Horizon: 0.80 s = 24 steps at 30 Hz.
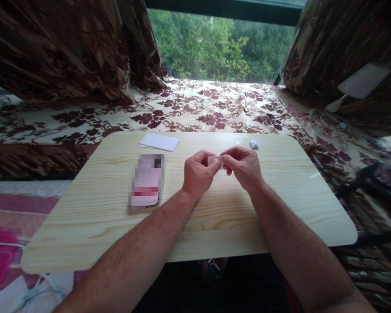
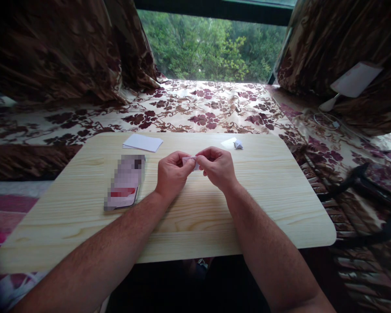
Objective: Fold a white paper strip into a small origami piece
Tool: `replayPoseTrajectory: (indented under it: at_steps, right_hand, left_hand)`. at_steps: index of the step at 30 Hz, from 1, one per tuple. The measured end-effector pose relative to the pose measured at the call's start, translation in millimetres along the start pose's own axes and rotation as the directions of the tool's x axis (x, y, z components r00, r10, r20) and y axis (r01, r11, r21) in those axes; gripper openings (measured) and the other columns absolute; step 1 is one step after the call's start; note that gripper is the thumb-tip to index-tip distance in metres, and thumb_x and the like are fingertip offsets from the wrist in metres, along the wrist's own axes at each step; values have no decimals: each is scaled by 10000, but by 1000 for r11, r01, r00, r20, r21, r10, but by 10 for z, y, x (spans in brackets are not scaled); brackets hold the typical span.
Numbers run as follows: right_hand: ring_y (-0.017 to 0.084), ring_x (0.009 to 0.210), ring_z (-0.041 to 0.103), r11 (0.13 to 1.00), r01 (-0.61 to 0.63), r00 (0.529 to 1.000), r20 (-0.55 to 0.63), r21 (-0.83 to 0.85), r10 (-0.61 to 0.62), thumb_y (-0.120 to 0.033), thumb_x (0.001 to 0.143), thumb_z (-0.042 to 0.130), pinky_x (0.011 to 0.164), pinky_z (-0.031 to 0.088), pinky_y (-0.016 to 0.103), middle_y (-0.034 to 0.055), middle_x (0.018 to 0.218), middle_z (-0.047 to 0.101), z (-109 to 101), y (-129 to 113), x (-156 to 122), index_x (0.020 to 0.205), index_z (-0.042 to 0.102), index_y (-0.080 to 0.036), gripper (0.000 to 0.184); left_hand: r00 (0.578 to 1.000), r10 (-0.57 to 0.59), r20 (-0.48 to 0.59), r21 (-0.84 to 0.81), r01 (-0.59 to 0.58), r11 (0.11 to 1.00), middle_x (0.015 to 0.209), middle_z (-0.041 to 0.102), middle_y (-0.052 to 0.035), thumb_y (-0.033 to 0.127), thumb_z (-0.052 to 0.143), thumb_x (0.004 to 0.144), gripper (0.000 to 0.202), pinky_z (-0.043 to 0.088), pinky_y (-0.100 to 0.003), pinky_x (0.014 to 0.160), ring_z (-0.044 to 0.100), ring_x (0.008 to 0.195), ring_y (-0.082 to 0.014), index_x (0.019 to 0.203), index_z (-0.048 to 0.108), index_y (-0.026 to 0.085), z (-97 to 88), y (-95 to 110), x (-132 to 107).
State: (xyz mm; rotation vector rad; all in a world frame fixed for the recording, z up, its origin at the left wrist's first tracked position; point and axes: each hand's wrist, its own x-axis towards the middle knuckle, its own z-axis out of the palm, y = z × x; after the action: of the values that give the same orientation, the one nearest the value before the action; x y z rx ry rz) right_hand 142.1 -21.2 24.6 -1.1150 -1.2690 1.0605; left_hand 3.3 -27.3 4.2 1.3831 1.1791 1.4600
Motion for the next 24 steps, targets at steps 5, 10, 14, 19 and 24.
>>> replayPoseTrajectory:
  at_steps: [5,10,14,19,24]
  right_hand:
    - [92,441,525,999,-17,1000,5,33,17,-289,747,673,397,432,208,-14,540,619,-10,7,7,699,688,-161,138]
    - [97,449,534,998,-24,1000,4,55,24,-270,727,696,400,438,211,-13,545,626,-14,15,12,702,696,-163,110]
    - [97,441,539,998,-17,1000,9,66,16,-256,732,692,405,443,216,-8,548,634,-13,15,11,694,698,-158,106]
    - [98,437,551,999,-11,1000,16,49,11,-265,746,688,415,455,222,-8,558,643,-17,-6,7,716,704,-152,118]
    - [101,440,559,1000,2,999,36,32,-3,-301,766,698,427,468,230,-5,563,645,-26,-17,5,715,694,-150,159]
  left_hand:
    - [1000,8,-2,34,-8,999,600,607,10,360,711,776,199,358,-223,496,496,528,-104,741,690,165,7,-2,-24]
    - [998,56,2,116,-56,992,591,604,12,353,691,790,189,350,-224,502,484,534,-104,744,699,170,0,6,-47]
    - [997,73,-7,155,-71,985,586,604,13,353,683,795,188,349,-223,500,472,533,-103,751,710,172,-3,13,-47]
    - [998,60,-15,127,-57,990,612,625,4,360,688,790,194,355,-226,502,500,546,-110,779,712,167,1,-4,-41]
    - [998,53,-23,115,-50,992,598,608,12,361,694,787,199,353,-220,492,485,531,-102,762,706,164,4,21,-34]
